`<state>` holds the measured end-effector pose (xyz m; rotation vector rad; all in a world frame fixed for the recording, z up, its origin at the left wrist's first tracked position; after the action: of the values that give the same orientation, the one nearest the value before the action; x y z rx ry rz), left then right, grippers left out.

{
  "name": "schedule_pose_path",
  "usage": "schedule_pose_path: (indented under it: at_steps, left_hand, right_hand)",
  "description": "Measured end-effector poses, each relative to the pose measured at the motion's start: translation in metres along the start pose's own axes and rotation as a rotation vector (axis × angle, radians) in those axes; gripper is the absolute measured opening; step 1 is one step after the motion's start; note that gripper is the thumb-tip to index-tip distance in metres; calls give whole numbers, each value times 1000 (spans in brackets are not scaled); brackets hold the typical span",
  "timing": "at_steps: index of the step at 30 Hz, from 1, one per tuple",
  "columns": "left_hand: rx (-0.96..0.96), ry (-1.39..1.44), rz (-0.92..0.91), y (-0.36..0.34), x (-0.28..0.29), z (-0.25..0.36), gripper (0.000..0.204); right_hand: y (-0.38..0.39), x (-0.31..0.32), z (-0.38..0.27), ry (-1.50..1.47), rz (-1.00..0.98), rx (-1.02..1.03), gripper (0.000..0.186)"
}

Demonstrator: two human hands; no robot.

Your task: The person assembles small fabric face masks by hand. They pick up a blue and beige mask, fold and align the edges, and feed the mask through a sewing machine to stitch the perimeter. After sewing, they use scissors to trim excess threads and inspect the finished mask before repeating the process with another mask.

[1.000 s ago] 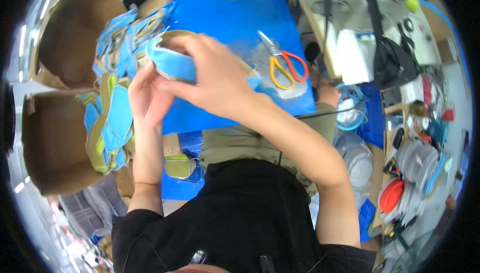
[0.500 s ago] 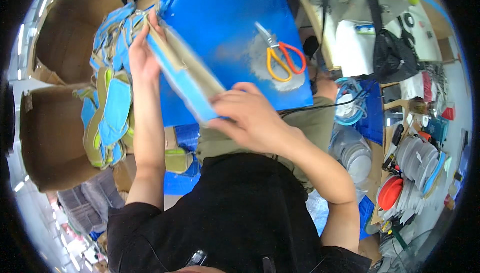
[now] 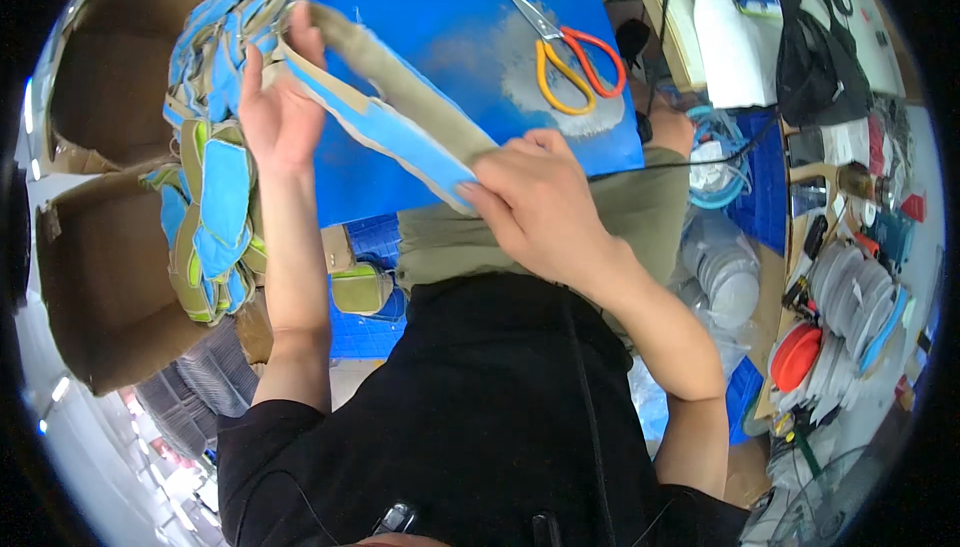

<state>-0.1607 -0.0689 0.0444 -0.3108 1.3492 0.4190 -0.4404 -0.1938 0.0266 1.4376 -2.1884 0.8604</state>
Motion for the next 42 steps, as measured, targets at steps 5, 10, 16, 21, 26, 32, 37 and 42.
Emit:
schedule_pose_path:
  at_steps: [5, 10, 16, 21, 26, 32, 37, 42]
  left_hand:
    - [103, -211, 146, 20, 46, -28, 45]
    - [-173, -330, 335, 6, 38, 16, 36]
    - [-221, -399, 287, 6, 27, 13, 36]
    - [-131, -288, 136, 7, 30, 0, 51]
    - [175, -308, 278, 47, 24, -102, 62]
    - [-24, -675, 277, 53, 2, -114, 40]
    - [-71, -701, 271, 49, -8, -111, 38]
    - [-190, -926, 210, 51, -5, -115, 35]
  right_hand:
    - [1, -20, 10, -29, -4, -35, 13]
    - [24, -26, 16, -104, 19, -128, 12]
    - [22, -23, 17, -163, 50, -135, 12]
    - [8, -15, 17, -171, 55, -122, 14]
    - [-17, -35, 22, -184, 140, -41, 15]
    - [-22, -21, 9, -393, 66, -298, 20]
    - [-24, -21, 8, -515, 140, -264, 20]
    - [-26, -17, 1, -594, 188, -264, 32]
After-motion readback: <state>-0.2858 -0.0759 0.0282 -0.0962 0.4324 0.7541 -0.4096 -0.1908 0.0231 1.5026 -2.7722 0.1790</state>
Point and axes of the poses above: each hand's wrist, its own y-axis away from the middle knuckle, its own x-axis out of the back of the hand, z = x × y, the point moved 1 cm from there along -y, towards the middle knuckle, and after that the axes turned 4 degrees about y, right-handed, at the moved point
